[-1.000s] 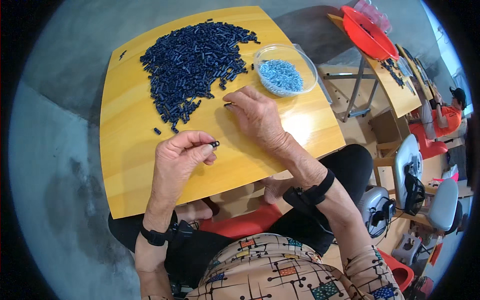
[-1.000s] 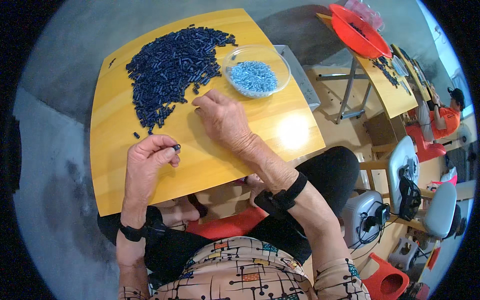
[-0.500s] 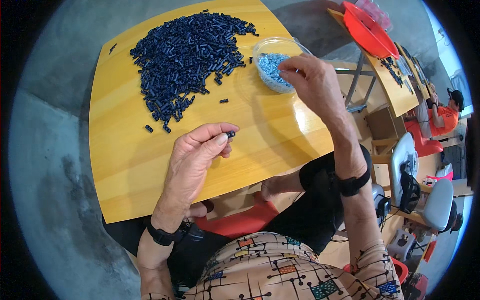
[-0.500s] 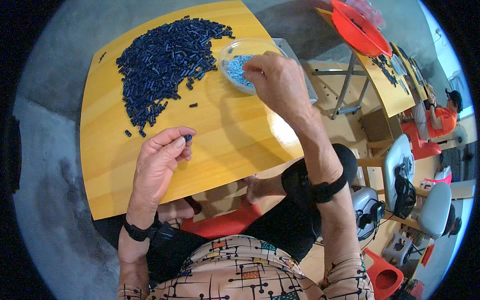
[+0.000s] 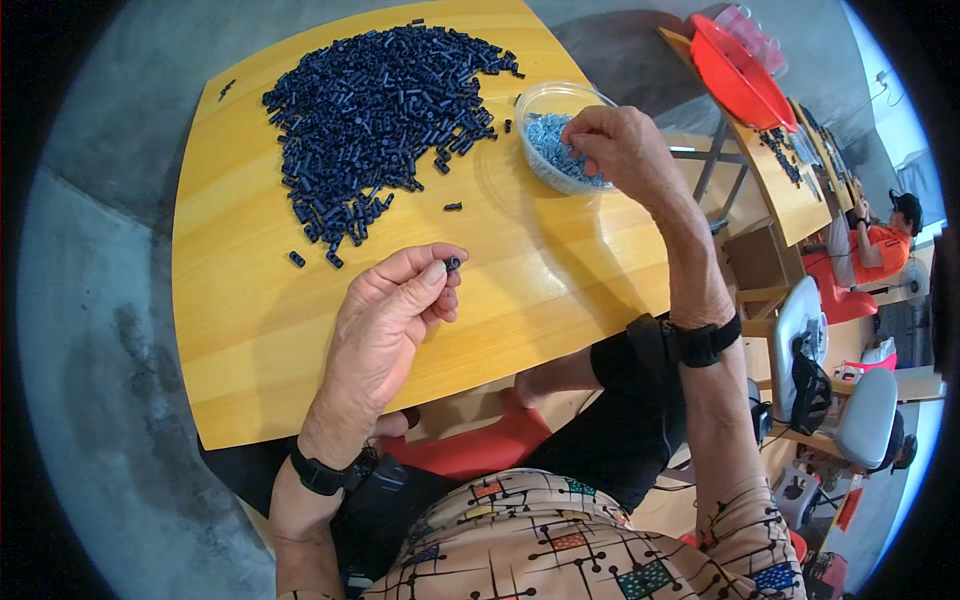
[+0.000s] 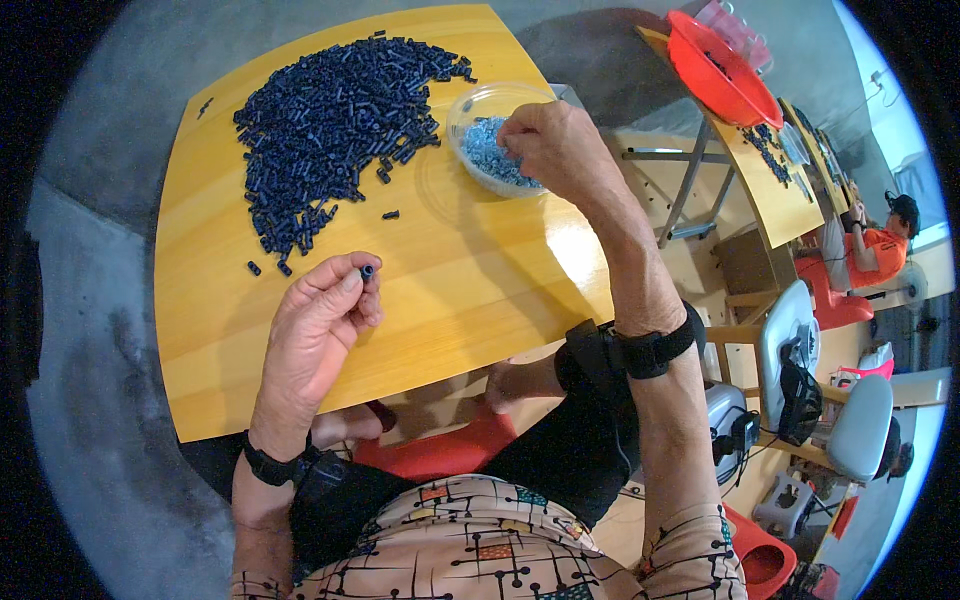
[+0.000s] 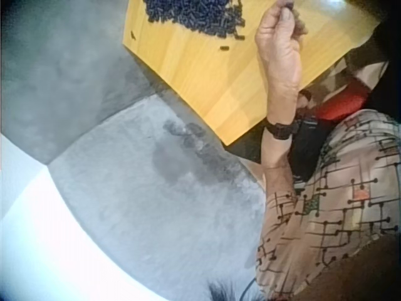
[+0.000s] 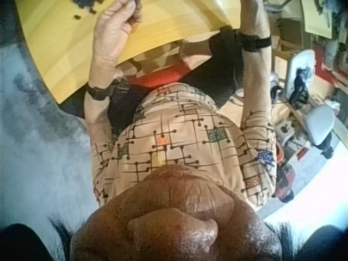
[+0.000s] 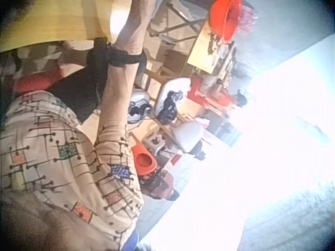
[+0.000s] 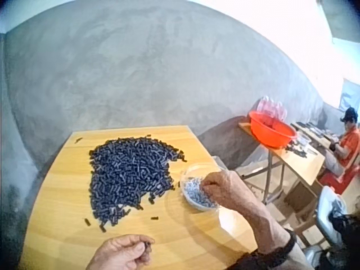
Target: Sort and assemble small plastic components at a workshop table.
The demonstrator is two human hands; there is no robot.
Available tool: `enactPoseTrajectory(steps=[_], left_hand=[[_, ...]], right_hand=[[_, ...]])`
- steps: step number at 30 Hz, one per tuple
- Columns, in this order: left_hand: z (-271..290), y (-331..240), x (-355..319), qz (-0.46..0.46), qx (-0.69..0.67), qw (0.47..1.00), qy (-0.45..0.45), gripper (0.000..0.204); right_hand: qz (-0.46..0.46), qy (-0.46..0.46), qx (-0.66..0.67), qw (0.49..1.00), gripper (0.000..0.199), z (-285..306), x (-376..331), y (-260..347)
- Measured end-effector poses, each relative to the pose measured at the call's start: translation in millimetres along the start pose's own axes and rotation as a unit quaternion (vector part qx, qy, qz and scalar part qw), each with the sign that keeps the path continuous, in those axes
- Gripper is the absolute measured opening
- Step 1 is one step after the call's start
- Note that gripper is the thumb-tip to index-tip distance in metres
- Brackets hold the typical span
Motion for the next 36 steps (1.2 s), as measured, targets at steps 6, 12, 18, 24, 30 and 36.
enactPoseTrajectory(steps=[6,12,18,24,30,36], left_hand=[[-4.8,0.2,3.0,0.012,-0.036,0.999,0.01,0.022],[-10.5,0.1,3.5,0.015,-0.047,0.999,0.007,0.022],[-14.6,0.5,4.4,0.004,-0.023,1.0,0.003,0.021],[-13.3,2.1,6.4,-0.026,0.033,0.999,-0.006,0.021],[-13.9,2.5,6.7,-0.033,0.052,0.998,-0.014,0.02],[-16.0,3.1,6.3,-0.019,0.059,0.998,-0.004,0.019]], right_hand=[[0.002,-0.011,-0.016,1.0,0.014,8.0,-1.0,0.0],[-0.112,0.033,0.319,0.94,0.015,8.2,-13.7,-1.3],[-0.128,0.051,0.431,0.892,0.016,8.3,-16.2,-3.0],[-0.116,0.027,0.399,0.909,0.014,7.5,-12.3,-9.4],[0.081,-0.121,-0.06,0.988,0.017,16.9,-6.6,-1.2],[0.066,0.003,-0.056,0.996,0.018,-9.0,5.6,5.5]])
Point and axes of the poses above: each hand's wrist, its own x-axis towards the middle knuckle, its own z-axis out of the back of the hand, y = z × x, the point moved 4 cm from there along x, towards the middle knuckle, and after that the axes turned 2 degrees about -y, right-handed, at the moved point
